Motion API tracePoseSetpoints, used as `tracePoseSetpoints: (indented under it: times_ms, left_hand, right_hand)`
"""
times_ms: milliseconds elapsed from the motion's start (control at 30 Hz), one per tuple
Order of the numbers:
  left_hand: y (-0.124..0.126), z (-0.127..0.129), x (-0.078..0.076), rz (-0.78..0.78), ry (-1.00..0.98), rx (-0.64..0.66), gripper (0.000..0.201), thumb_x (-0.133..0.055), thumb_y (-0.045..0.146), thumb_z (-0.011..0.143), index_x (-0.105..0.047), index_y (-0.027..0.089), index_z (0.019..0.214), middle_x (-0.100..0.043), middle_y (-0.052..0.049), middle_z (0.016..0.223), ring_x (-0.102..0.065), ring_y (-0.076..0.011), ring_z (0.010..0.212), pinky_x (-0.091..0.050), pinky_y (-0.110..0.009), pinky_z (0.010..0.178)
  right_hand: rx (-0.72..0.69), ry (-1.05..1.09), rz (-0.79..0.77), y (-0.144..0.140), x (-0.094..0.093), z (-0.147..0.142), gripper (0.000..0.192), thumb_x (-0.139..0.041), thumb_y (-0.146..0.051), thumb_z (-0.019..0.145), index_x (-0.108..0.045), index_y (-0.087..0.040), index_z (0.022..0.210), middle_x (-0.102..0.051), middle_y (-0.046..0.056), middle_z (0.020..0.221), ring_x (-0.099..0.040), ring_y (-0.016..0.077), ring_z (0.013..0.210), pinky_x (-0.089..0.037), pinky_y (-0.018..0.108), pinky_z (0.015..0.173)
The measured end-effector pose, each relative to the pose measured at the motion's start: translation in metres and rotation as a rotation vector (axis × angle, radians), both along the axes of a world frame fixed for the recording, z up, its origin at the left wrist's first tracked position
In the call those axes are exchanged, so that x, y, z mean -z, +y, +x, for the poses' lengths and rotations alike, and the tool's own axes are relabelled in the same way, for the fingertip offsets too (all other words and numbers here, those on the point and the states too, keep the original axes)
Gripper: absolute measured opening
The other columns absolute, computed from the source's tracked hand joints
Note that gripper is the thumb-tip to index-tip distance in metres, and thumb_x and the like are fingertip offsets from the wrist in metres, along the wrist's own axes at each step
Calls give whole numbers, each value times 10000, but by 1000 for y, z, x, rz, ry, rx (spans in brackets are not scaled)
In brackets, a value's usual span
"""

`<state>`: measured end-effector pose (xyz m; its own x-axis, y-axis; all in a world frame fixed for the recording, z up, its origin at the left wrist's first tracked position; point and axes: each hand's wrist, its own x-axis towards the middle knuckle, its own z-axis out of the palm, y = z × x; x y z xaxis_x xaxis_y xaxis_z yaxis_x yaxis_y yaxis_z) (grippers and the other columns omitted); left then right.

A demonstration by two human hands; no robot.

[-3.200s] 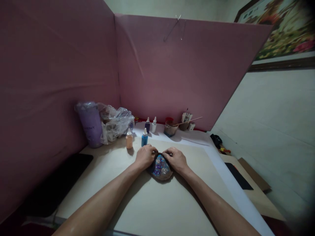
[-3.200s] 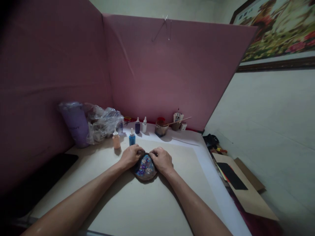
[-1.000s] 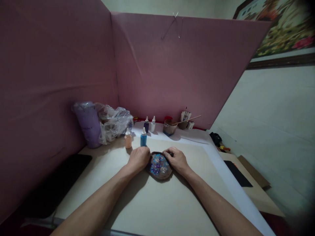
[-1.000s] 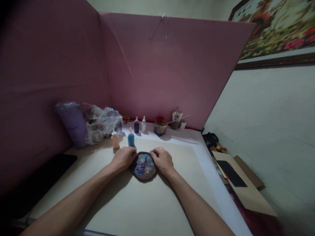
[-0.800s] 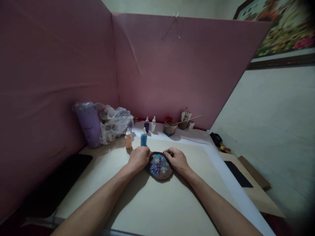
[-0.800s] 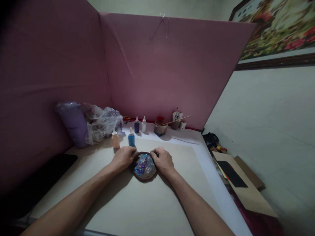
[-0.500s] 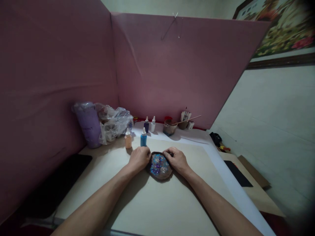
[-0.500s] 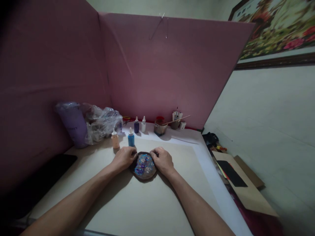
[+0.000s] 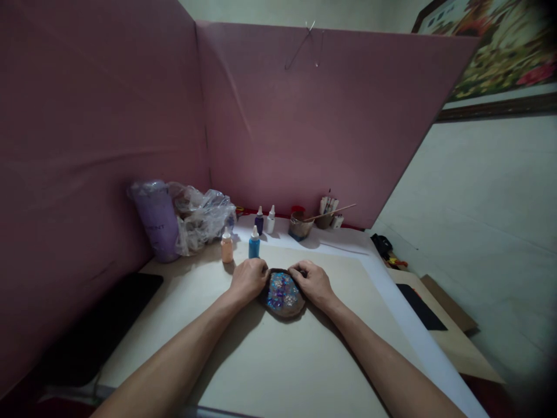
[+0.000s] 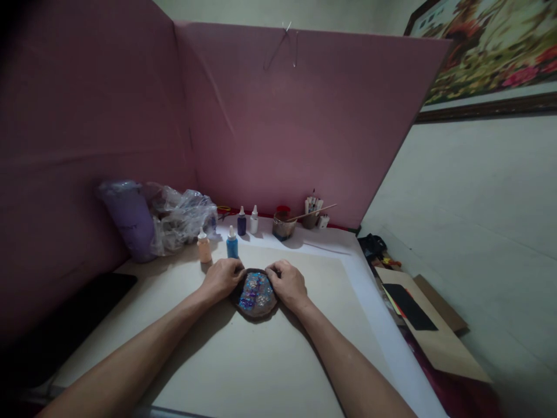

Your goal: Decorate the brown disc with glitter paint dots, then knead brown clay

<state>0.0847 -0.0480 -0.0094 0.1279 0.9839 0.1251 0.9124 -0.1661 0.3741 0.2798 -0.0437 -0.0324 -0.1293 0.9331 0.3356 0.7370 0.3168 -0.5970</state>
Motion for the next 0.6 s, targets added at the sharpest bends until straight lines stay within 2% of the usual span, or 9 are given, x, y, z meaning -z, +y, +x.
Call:
tracePoseSetpoints:
  times_ms: [300,600]
  left_hand:
    - [0,3,-3,30,-14,11,247,-514,365,848,-718,234,896,-727,-53,956,-652,-207,899,-428,-266,688]
    - [0,4,-4,-13,-19,8,248,-511,352,853,-723,232,897,-728,-60,947,-654,-202,897,-440,-261,703]
  right_hand:
    - [7,-11,-12,-1,-1,-1,190,-548,-314,835,-709,-223,792,-696,35,862,-625,181,816,-438,267,753]
    - [7,-5,-14,-1,-1,0,196,-547,-321,838,-707,-223,783,-698,32,856,-625,179,811,-439,263,751]
